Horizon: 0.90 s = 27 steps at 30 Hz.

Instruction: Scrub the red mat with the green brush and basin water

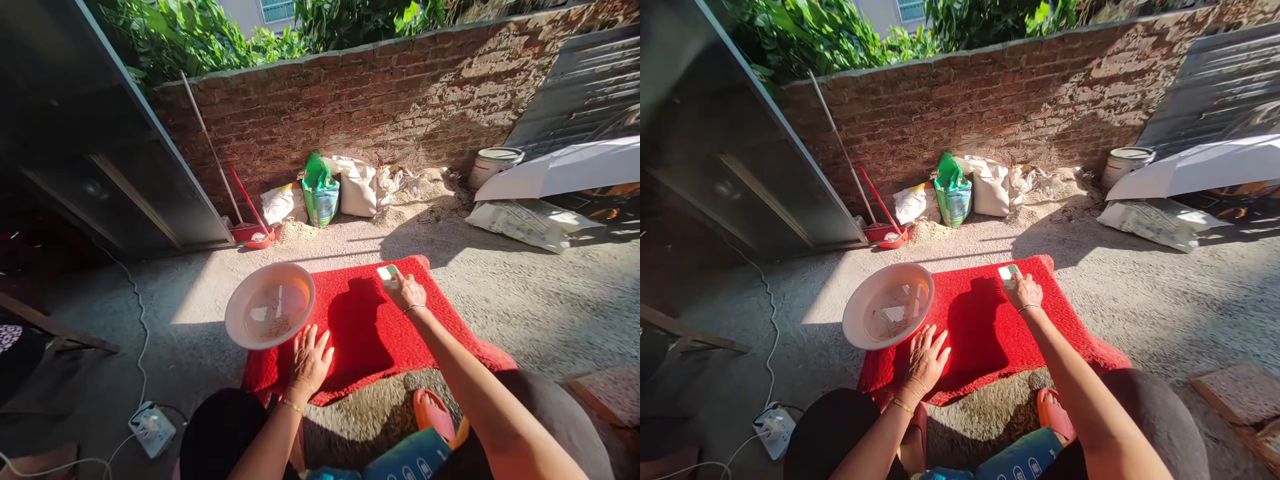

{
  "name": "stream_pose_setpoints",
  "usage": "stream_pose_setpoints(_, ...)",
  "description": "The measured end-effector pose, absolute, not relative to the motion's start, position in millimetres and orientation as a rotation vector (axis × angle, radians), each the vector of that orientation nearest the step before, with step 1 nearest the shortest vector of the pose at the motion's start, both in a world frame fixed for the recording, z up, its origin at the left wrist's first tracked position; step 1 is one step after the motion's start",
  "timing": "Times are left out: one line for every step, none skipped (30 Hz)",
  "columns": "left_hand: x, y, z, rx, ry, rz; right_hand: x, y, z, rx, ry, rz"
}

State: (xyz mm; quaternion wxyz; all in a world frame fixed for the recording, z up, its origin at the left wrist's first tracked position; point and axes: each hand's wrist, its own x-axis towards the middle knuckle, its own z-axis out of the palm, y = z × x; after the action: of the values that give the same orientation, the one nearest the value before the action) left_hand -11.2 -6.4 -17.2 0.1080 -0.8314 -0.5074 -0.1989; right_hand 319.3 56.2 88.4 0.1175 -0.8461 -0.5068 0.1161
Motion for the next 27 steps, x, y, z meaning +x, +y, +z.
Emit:
stream_pose_setpoints(-12.1,-6.2,-17.3,-2.445,-1.488,-0.573,289.4,66.4,87.4,-2.415,-1.595,0.340)
stream_pose_setpoints(-13.3,-5.8,-17.5,-2.445,-1.477,-0.559,260.2,75.7,86.2,-2.349,-1.699,0.346)
stream_pose_setpoints(-14.6,-5.3,-17.7,-2.448,-1.459,-0.548,233.4,83.7,84.8,-2.281,-1.796,0.356)
stream_pose_setpoints(-16.0,-4.7,-17.9,-2.451,-1.438,-0.541,210.5,90.1,83.3,-2.217,-1.879,0.371)
stream_pose_setpoints(-17.1,-4.2,-17.9,-2.456,-1.419,-0.540,193.0,95.1,81.7,-2.162,-1.947,0.385)
stream_pose_setpoints(-17.9,-4.0,-17.7,-2.459,-1.407,-0.544,181.9,98.7,80.1,-2.121,-1.999,0.396)
stream_pose_setpoints(-18.2,-4.2,-17.4,-2.462,-1.403,-0.551,177.7,101.1,78.4,-2.101,-2.032,0.402)
stream_pose_setpoints(-17.9,-4.7,-16.9,-2.463,-1.410,-0.559,180.8,102.3,76.7,-2.102,-2.042,0.399)
stream_pose_setpoints(-17.1,-5.4,-16.3,-2.463,-1.424,-0.569,190.7,102.5,75.0,-2.124,-2.031,0.391)
stream_pose_setpoints(-15.8,-6.4,-15.6,-2.462,-1.441,-0.579,207.0,101.6,73.4,-2.165,-2.000,0.377)
stream_pose_setpoints(-14.4,-7.3,-15.0,-2.460,-1.455,-0.591,228.5,99.6,72.1,-2.221,-1.947,0.360)
stream_pose_setpoints(-12.9,-8.2,-14.5,-2.458,-1.468,-0.604,253.9,96.4,71.2,-2.291,-1.872,0.343)
stream_pose_setpoints(-11.6,-8.8,-14.1,-2.457,-1.476,-0.617,281.9,92.1,70.7,-2.366,-1.782,0.329)
stream_pose_setpoints(-10.5,-9.3,-13.8,-2.455,-1.484,-0.627,310.8,86.9,70.6,-2.441,-1.680,0.320)
stream_pose_setpoints(-9.8,-9.5,-13.7,-2.454,-1.489,-0.633,339.0,81.0,71.0,-2.512,-1.568,0.317)
stream_pose_setpoints(-9.3,-9.5,-13.6,-2.454,-1.493,-0.635,365.0,74.8,71.6,-2.574,-1.450,0.322)
stream_pose_setpoints(-8.9,-9.5,-13.6,-2.455,-1.495,-0.633,387.2,68.9,72.5,-2.625,-1.333,0.333)
stream_pose_setpoints(-8.8,-9.5,-13.7,-2.456,-1.496,-0.628,404.5,63.8,73.5,-2.662,-1.227,0.348)
stream_pose_setpoints(-8.6,-9.5,-13.8,-2.456,-1.496,-0.625,415.8,60.2,74.6,-2.684,-1.136,0.359)
stream_pose_setpoints(-8.5,-9.7,-13.8,-2.455,-1.495,-0.625,420.4,58.5,75.8,-2.694,-1.074,0.366)
stream_pose_setpoints(-8.4,-9.9,-13.8,-2.452,-1.495,-0.626,417.9,59.1,77.1,-2.690,-1.054,0.371)
stream_pose_setpoints(-8.4,-10.2,-13.8,-2.449,-1.494,-0.628,408.5,62.0,78.4,-2.674,-1.074,0.367)
stream_pose_setpoints(-8.4,-10.4,-13.7,-2.447,-1.493,-0.630,392.5,67.1,79.6,-2.647,-1.136,0.357)
stream_pose_setpoints(-8.6,-10.5,-13.7,-2.444,-1.491,-0.630,370.9,73.8,80.8,-2.610,-1.231,0.348)
stream_pose_setpoints(-9.0,-10.5,-13.7,-2.443,-1.486,-0.628,344.9,81.7,81.7,-2.564,-1.347,0.338)
stream_pose_setpoints(-9.7,-10.3,-13.7,-2.444,-1.477,-0.624,316.0,90.0,82.5,-2.508,-1.473,0.331)
stream_pose_setpoints(-10.7,-9.9,-13.7,-2.446,-1.464,-0.619,285.8,98.1,83.0,-2.445,-1.598,0.326)
